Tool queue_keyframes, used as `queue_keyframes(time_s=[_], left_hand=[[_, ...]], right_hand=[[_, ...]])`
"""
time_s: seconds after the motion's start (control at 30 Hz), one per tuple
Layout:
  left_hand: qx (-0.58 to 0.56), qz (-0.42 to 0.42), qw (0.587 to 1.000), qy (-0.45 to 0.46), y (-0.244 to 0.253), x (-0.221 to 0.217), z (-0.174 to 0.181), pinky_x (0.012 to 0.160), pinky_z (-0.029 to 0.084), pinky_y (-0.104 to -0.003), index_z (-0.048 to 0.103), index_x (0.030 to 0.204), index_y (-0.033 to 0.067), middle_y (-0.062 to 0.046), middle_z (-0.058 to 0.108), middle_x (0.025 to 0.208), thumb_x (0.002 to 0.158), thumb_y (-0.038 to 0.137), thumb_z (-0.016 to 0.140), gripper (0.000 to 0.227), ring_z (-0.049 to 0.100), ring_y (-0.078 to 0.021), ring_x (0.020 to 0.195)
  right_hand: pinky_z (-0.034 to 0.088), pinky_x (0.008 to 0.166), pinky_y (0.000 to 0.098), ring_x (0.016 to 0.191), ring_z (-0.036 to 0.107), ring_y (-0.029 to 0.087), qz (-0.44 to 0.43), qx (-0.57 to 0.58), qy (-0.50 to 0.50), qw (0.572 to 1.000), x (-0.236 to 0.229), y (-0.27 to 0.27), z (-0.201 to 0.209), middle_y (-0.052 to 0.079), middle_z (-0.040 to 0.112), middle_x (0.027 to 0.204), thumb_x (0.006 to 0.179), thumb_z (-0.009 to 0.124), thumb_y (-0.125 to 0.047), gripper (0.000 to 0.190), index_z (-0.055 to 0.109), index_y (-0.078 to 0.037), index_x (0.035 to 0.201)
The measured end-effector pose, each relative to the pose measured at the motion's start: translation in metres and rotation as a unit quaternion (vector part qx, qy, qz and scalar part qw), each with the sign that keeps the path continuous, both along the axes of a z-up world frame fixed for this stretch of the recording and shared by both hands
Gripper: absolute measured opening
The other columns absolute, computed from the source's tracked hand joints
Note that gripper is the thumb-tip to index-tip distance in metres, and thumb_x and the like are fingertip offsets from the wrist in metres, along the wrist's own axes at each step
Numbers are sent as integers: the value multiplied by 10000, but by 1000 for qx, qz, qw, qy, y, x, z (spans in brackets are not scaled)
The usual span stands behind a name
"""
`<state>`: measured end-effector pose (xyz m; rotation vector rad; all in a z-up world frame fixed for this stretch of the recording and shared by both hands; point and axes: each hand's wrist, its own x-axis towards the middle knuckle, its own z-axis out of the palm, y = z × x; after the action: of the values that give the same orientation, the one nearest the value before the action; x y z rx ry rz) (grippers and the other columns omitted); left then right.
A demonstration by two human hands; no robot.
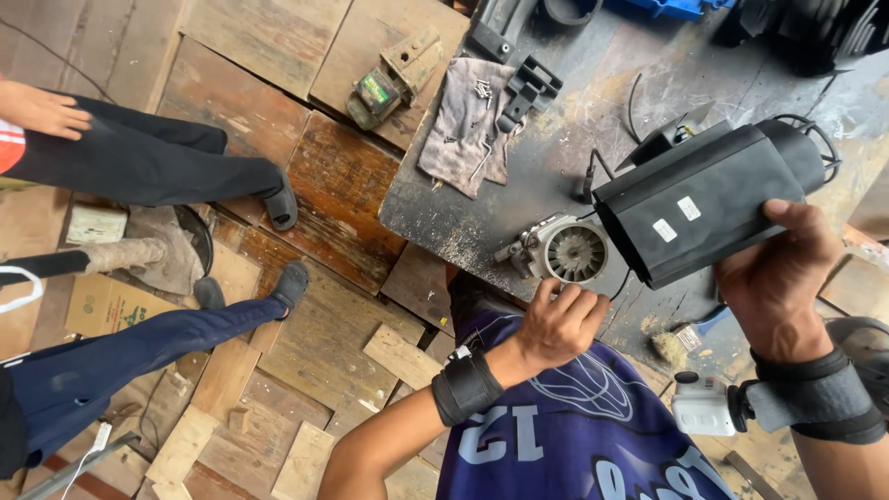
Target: Disassembling, cleaning, and repairing the motor and pump assembly of a pressure washer.
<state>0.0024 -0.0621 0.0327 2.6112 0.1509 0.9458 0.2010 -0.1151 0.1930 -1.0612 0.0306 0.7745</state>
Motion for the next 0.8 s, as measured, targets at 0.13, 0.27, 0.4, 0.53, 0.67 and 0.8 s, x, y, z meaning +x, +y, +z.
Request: queue_keyframes(time_s=[0.13,0.27,0.4,0.53,0.67,0.8], left_hand=[[-45,5,999,20,-6,-9,-12,663,448,-298,747,1016,-5,-28,658,843,988,100,677,129,599,-116,727],[-138,0,988,71,-6,-18,-47,377,398,-246,779,1120,4,-12,647,671,1018,144,715,185,545,-82,464],[-117,6,993,19,-6,-24,-81,524,495,-254,761,1077,119,0,667,827,1003,172,720,100,623,-123,651],[-95,30,995,8,14,-24,-43,634,522,-313,758,1095,132,-16,693,1004,943,167,706,164,676,-191,829],[-62,11,997,42,13,-31,-62,747,546,-337,756,1128,108,-5,644,1062,999,156,692,152,662,-199,935],[5,14,998,55,22,-37,-60,733,526,-342,783,1184,140,-2,614,1057,974,174,665,243,633,-191,902]], right_hand=[[556,1105,390,1166,658,250,41,33,-72,996,4,-25,-36,124,629,1198,900,552,-57,412,503,36,1298],[540,1106,364,1211,581,231,61,21,-255,965,-19,-27,-40,109,533,1282,925,675,-76,565,368,0,1394],[500,1107,336,1262,513,203,58,-115,-481,867,-46,-25,-37,114,451,1386,857,841,-304,873,262,-32,1452],[460,1082,343,1233,488,212,51,-149,-579,800,-59,-20,-57,123,407,1358,771,863,-334,982,243,-36,1471],[476,1078,373,1258,475,247,58,-146,-626,764,-66,-22,-78,148,349,1381,721,897,-279,1032,231,-43,1472],[500,1088,360,1293,480,226,74,-150,-626,762,-70,-27,-79,129,331,1411,761,917,-271,1025,213,-57,1475]])
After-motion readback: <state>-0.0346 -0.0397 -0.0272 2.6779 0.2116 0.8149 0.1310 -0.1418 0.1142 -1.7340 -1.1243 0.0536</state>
